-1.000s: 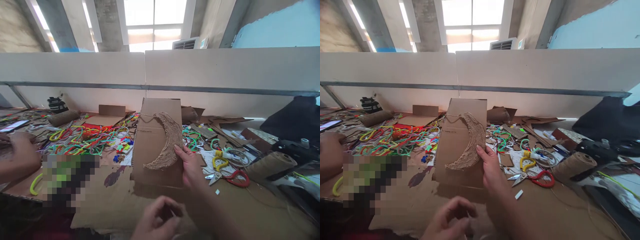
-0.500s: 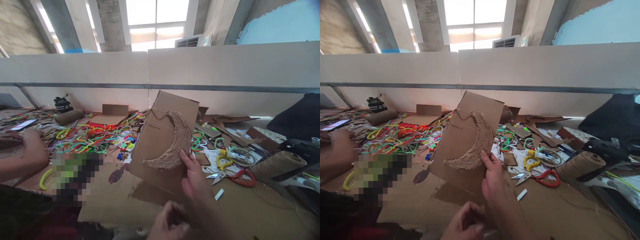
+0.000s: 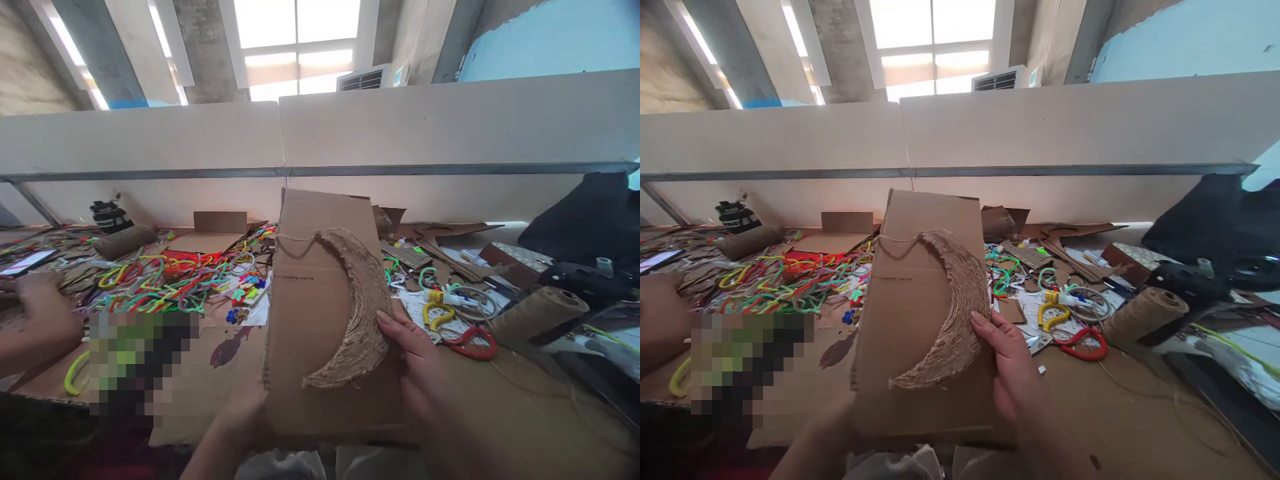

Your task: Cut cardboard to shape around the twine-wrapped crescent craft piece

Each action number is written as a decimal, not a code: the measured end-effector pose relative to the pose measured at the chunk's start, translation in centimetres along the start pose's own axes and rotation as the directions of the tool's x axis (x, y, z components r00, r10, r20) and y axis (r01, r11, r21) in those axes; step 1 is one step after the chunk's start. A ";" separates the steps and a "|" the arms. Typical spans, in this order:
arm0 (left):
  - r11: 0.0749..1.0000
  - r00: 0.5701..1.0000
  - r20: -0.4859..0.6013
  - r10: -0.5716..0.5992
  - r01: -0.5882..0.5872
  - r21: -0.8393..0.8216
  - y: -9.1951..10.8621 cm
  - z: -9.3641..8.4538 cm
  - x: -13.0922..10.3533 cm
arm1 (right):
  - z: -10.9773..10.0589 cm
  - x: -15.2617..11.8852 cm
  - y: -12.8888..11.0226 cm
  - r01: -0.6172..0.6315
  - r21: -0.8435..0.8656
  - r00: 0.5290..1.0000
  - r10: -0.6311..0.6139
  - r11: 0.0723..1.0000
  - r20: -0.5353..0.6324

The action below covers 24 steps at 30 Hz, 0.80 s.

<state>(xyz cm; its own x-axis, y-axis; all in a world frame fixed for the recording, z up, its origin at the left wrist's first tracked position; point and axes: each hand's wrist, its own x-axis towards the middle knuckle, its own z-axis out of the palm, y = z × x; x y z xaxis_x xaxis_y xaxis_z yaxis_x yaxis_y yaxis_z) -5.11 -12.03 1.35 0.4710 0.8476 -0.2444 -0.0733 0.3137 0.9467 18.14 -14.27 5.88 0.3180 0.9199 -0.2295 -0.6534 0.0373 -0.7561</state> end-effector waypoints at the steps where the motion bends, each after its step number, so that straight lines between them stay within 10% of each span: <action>1: 0.998 1.000 -0.008 -0.005 0.004 -0.062 0.7 0.0 0.2 | -0.5 0.1 0.2 -0.007 -0.024 1.000 0.008 1.000 0.020; 7: 0.963 0.920 -0.304 0.248 -0.268 -0.025 4.2 1.0 1.7 | -2.5 0.8 2.2 0.009 -0.126 0.999 -0.002 0.992 0.052; 12: 0.832 0.704 -0.445 0.554 -0.460 0.310 2.0 4.1 -2.0 | -2.3 1.5 3.6 0.061 -0.102 0.998 -0.060 0.993 0.007; 17: 0.806 0.796 -0.235 0.558 -0.451 0.384 -0.1 6.3 -3.7 | -0.9 1.6 4.5 0.043 0.004 0.999 -0.043 0.999 -0.028; 24: 0.819 0.701 -0.453 0.551 -0.347 0.457 2.3 0.3 -0.5 | -1.3 0.9 4.5 -0.066 -0.009 0.997 0.066 0.998 0.038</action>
<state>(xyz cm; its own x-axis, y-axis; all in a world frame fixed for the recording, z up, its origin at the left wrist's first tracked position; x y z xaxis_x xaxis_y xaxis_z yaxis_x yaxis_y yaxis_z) -5.24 -11.87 3.75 -0.1083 0.9609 0.2548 0.1782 -0.2334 0.9559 16.35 -13.80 1.46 0.2474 0.9346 -0.2554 -0.6670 -0.0268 -0.7446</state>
